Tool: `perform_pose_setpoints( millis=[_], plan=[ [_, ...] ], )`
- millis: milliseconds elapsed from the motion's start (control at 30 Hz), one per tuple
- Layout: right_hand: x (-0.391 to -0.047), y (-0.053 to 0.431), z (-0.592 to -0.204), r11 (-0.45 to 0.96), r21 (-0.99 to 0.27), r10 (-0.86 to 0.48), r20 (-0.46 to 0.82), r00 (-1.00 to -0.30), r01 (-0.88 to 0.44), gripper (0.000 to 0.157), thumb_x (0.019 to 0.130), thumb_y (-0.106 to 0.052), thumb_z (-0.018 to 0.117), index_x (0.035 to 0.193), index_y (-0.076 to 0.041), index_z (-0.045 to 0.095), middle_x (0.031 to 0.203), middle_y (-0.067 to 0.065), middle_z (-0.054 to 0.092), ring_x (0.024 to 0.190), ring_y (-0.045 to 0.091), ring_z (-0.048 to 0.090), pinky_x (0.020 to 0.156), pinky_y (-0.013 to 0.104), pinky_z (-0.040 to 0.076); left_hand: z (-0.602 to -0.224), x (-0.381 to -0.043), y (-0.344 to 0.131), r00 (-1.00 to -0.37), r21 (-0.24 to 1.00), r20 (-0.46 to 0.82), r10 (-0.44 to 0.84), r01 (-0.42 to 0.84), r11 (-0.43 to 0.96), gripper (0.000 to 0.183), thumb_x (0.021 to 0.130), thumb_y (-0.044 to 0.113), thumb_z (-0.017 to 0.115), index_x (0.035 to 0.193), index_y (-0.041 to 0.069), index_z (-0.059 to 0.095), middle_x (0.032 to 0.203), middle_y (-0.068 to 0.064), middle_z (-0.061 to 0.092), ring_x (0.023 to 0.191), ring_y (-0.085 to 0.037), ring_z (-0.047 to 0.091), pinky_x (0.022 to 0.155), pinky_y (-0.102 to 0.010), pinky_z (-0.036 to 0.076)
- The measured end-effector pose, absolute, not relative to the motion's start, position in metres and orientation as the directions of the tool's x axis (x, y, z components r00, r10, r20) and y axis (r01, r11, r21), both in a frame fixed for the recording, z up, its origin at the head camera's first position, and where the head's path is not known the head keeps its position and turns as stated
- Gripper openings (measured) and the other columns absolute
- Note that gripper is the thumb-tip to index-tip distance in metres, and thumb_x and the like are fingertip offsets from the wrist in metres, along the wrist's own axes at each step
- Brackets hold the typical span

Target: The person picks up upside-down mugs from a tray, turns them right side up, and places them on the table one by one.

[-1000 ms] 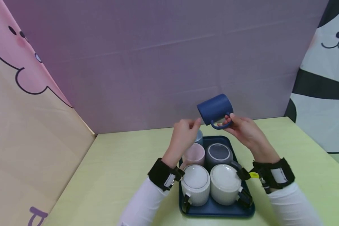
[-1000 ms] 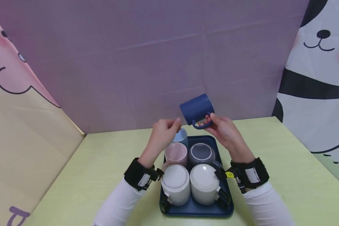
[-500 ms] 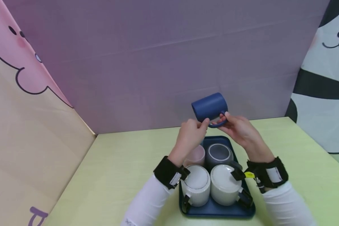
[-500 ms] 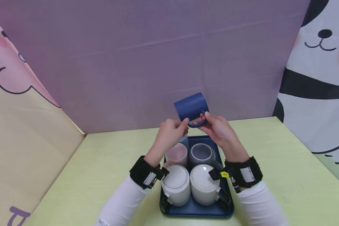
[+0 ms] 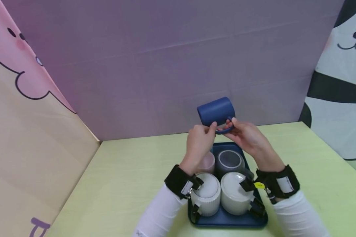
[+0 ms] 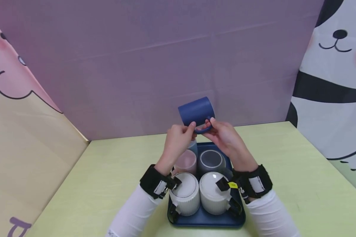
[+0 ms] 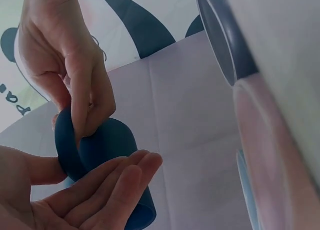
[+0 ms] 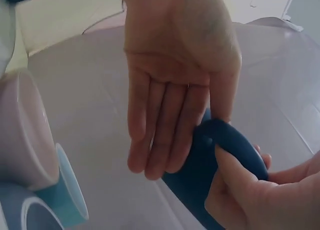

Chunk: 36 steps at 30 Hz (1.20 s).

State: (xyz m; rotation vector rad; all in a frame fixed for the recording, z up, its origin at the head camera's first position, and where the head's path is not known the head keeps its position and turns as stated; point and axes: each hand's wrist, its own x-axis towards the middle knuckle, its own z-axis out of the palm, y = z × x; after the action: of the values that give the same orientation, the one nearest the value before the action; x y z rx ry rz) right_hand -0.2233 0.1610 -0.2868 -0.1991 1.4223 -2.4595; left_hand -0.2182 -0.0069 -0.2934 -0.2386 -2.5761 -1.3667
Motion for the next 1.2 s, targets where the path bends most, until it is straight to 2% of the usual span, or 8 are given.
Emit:
perform_pose_setpoints(
  millis=[100,233,400,533,633,833,1033,1200],
  plan=[
    [-0.224,0.159,-0.288,-0.429,-0.890,-0.331,-0.007,-0.944,0.157,0.022,0.099,-0.022,0.045,0.103,-0.002,0.052,0.090,0.000,0.055,0.087,0.010,0.057,0.085,0.021,0.052,-0.296,-0.222,-0.010,-0.966,0.823,0.254,0.038,0.237,0.516,0.047,0.097,0.039,0.051,0.065,0.009,0.070,0.055,-0.001,0.060,0.050,-0.012,0.053,0.046,-0.022,0.036],
    [-0.226,0.156,-0.290,-0.416,-0.892,-0.366,-0.012,-0.930,0.176,0.021,0.099,-0.021,0.046,0.096,-0.005,0.059,0.090,0.000,0.059,0.089,0.010,0.060,0.086,0.022,0.052,-0.299,-0.225,-0.015,-0.972,0.874,0.234,0.022,0.220,0.434,0.044,0.097,0.035,0.052,0.076,0.002,0.074,0.070,-0.008,0.070,0.067,-0.019,0.068,0.059,-0.020,0.050],
    [-0.228,0.156,-0.293,-0.432,-0.875,-0.416,-0.022,-0.909,0.219,0.023,0.100,-0.020,0.045,0.093,-0.007,0.062,0.089,0.000,0.061,0.090,0.010,0.061,0.088,0.023,0.052,-0.300,-0.226,-0.018,-0.979,0.933,0.203,0.021,0.200,0.298,0.042,0.097,0.033,0.053,0.084,-0.001,0.074,0.077,-0.013,0.071,0.075,-0.026,0.070,0.066,-0.025,0.056],
    [-0.228,0.156,-0.295,-0.389,-0.895,-0.438,-0.030,-0.898,0.220,0.024,0.100,-0.023,0.044,0.092,-0.012,0.064,0.087,-0.005,0.062,0.090,0.010,0.058,0.088,0.020,0.049,-0.299,-0.226,-0.019,-0.986,0.970,0.165,0.018,0.166,0.177,0.039,0.097,0.031,0.054,0.087,-0.003,0.072,0.081,-0.017,0.071,0.072,-0.022,0.069,0.073,-0.034,0.058],
    [-0.228,0.155,-0.295,-0.341,-0.916,-0.443,-0.040,-0.896,0.210,0.025,0.101,-0.025,0.043,0.092,-0.015,0.064,0.087,-0.008,0.061,0.089,0.011,0.052,0.080,0.018,0.042,-0.299,-0.228,-0.019,-0.991,0.986,0.131,0.016,0.132,0.100,0.038,0.097,0.029,0.055,0.090,-0.005,0.071,0.084,-0.017,0.071,0.070,-0.018,0.068,0.074,-0.035,0.057],
    [-0.228,0.152,-0.297,-0.294,-0.936,-0.452,-0.041,-0.891,0.193,0.028,0.101,-0.027,0.041,0.089,-0.016,0.063,0.088,-0.009,0.056,0.077,0.010,0.041,0.067,0.020,0.029,-0.298,-0.229,-0.022,-0.998,0.998,0.029,0.048,0.027,-0.053,0.036,0.098,0.026,0.053,0.099,-0.005,0.069,0.091,-0.014,0.070,0.072,-0.015,0.068,0.077,-0.031,0.057],
    [-0.228,0.151,-0.299,-0.328,-0.920,-0.487,-0.028,-0.873,0.213,0.028,0.102,-0.025,0.037,0.093,-0.013,0.060,0.090,-0.006,0.053,0.074,0.009,0.038,0.064,0.020,0.027,-0.298,-0.230,-0.022,-0.996,0.966,-0.030,0.081,-0.050,-0.254,0.028,0.097,0.019,0.054,0.094,-0.006,0.066,0.079,-0.004,0.064,0.069,-0.012,0.064,0.076,-0.030,0.056],
    [-0.228,0.150,-0.301,-0.375,-0.894,-0.511,-0.022,-0.859,0.245,0.024,0.103,-0.023,0.035,0.098,-0.011,0.056,0.088,-0.006,0.054,0.073,0.009,0.038,0.064,0.019,0.028,-0.297,-0.230,-0.022,-0.992,0.915,-0.079,0.102,-0.112,-0.387,0.021,0.097,0.016,0.053,0.090,-0.001,0.064,0.076,-0.003,0.061,0.070,-0.014,0.059,0.071,-0.025,0.053]
  ],
)
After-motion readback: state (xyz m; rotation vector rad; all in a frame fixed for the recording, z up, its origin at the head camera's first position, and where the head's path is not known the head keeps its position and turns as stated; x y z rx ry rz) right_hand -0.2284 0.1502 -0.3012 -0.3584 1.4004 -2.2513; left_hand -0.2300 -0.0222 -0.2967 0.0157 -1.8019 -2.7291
